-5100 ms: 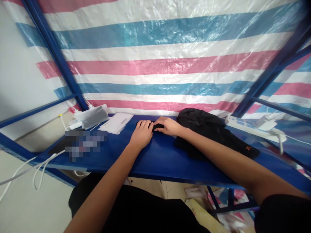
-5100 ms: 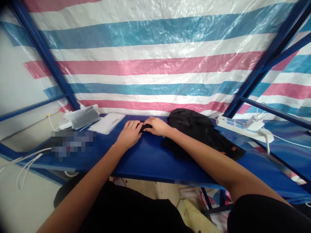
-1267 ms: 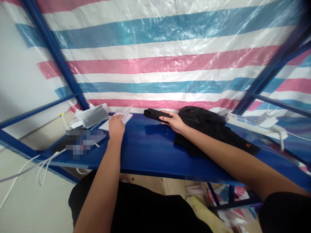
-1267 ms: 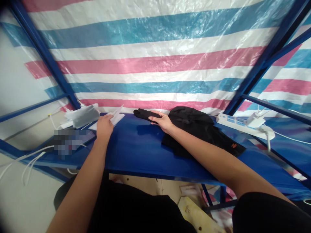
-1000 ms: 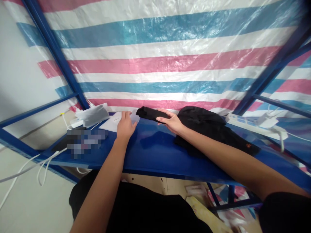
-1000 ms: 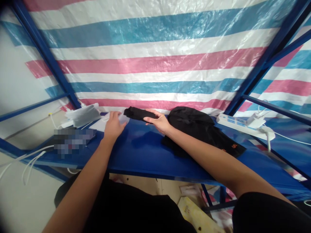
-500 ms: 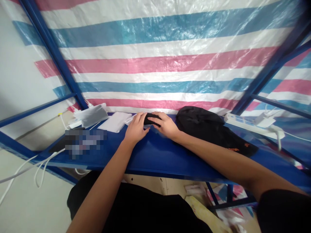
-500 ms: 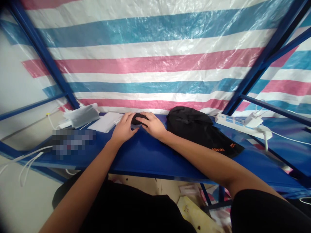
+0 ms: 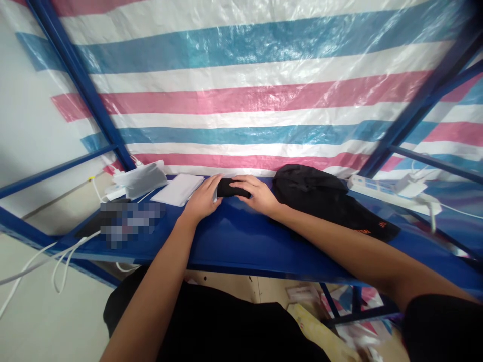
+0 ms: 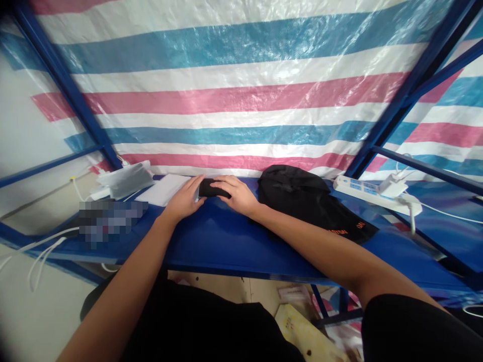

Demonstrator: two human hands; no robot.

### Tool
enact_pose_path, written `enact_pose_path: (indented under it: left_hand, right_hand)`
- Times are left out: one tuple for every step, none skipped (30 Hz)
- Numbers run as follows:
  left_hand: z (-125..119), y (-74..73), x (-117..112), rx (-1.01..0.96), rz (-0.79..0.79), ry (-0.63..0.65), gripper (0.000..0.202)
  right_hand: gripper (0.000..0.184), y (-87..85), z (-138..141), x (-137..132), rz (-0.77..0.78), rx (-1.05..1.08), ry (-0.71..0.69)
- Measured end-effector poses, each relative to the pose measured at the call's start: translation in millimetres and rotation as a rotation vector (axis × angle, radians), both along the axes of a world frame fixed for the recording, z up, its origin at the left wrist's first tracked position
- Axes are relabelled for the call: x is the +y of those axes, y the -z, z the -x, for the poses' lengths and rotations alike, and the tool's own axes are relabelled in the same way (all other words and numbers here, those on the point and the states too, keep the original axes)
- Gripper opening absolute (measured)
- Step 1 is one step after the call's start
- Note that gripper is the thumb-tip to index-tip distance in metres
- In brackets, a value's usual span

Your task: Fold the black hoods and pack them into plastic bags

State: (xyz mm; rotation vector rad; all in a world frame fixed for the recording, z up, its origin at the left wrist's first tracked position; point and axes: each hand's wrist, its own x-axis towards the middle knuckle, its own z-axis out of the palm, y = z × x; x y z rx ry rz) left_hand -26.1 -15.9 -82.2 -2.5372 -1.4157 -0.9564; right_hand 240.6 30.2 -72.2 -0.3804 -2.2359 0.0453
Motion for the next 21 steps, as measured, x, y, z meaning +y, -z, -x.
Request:
enact_pose_path:
  left_hand:
    - [-0.3, -0.1, 0.3, 0.004, 0.003, -0.004, 0.082]
    - [-0.9, -0.4, 0.2, 0.011, 0.010, -0.002, 0.081]
    - [-1.8, -0.9, -0.5, 0.019, 0.021, 0.003, 0.081]
    - [-3.0, -1.6, -1.5, 0.026, 0.035, 0.008, 0.081]
    - [-4.4, -2.4, -2.8, 0.028, 0.047, 0.012, 0.080]
    - [-5.8, -3.3, -4.3, 0.025, 0.058, 0.015, 0.078]
    - [-7.3, -4.3, -5.9, 0.018, 0.065, 0.019, 0.075]
    - [-8.6, -5.4, -7.5, 0.009, 0.066, 0.024, 0.071]
    - [-9.6, -6.4, -9.0, 0.000, 0.061, 0.028, 0.068]
    - [-10.3, -7.5, -10.3, -0.008, 0.052, 0.032, 0.066]
    - [-10.6, -8.5, -11.4, -0.014, 0.039, 0.030, 0.065]
    - [-10.6, -9.5, -12.2, -0.018, 0.026, 0.023, 0.064]
    - [-10.3, -10.4, -12.7, -0.020, 0.014, 0.013, 0.063]
    - [-9.7, -11.0, -13.0, -0.020, 0.006, 0.001, 0.063]
    - [-9.1, -11.5, -13.0, -0.017, 0.003, -0.010, 0.063]
    - [-8.4, -11.6, -12.8, -0.012, 0.003, -0.021, 0.063]
    - [-7.7, -11.5, -12.4, -0.004, 0.006, -0.029, 0.063]
    - [-7.3, -11.0, -11.9, 0.003, 0.011, -0.036, 0.063]
    - [-7.1, -10.2, -11.2, 0.008, 0.014, -0.044, 0.064]
    - [-7.3, -9.2, -10.5, 0.008, 0.016, -0.047, 0.065]
    - [-7.9, -8.0, -9.8, 0.001, 0.016, -0.042, 0.067]
  right_hand:
    - [0.041, -1.8, -1.3, 0.2, -0.006, -0.023, -0.051]
    - [0.040, -3.6, -2.8, 0.3, -0.015, -0.050, -0.101]
    - [0.039, -5.3, -4.5, 0.4, -0.026, -0.081, -0.146]
    - [0.040, -6.8, -6.3, 0.4, -0.039, -0.113, -0.182]
    - [0.040, -7.8, -8.0, 0.4, -0.051, -0.142, -0.206]
    - [0.040, -8.4, -9.4, 0.4, -0.060, -0.166, -0.219]
    - [0.040, -8.5, -10.5, 0.4, -0.069, -0.183, -0.224]
    - [0.040, -8.3, -11.1, 0.4, -0.076, -0.191, -0.219]
    - [0.039, -7.8, -11.2, 0.3, -0.079, -0.190, -0.205]
    - [0.038, -7.3, -10.8, -0.1, -0.080, -0.186, -0.185]
    - [0.036, -7.0, -10.0, -0.7, -0.078, -0.181, -0.163]
    - [0.035, -6.9, -8.9, -1.6, -0.073, -0.175, -0.139]
    - [0.035, -7.1, -7.6, -2.7, -0.065, -0.170, -0.116]
    - [0.036, -7.7, -6.2, -4.1, -0.055, -0.168, -0.094]
    - [0.038, -8.5, -5.0, -5.5, -0.049, -0.167, -0.076]
    - [0.040, -9.4, -3.8, -6.8, -0.045, -0.169, -0.060]
    - [0.040, -10.2, -2.9, -8.0, -0.043, -0.174, -0.042]
    - [0.040, -10.9, -2.3, -8.9, -0.042, -0.180, -0.025]
    - [0.040, -11.3, -2.0, -9.4, -0.042, -0.183, -0.007]
    - [0.039, -11.5, -2.0, -9.6, -0.043, -0.179, 0.007]
    - [0.039, -11.5, -2.4, -9.3, -0.042, -0.172, 0.017]
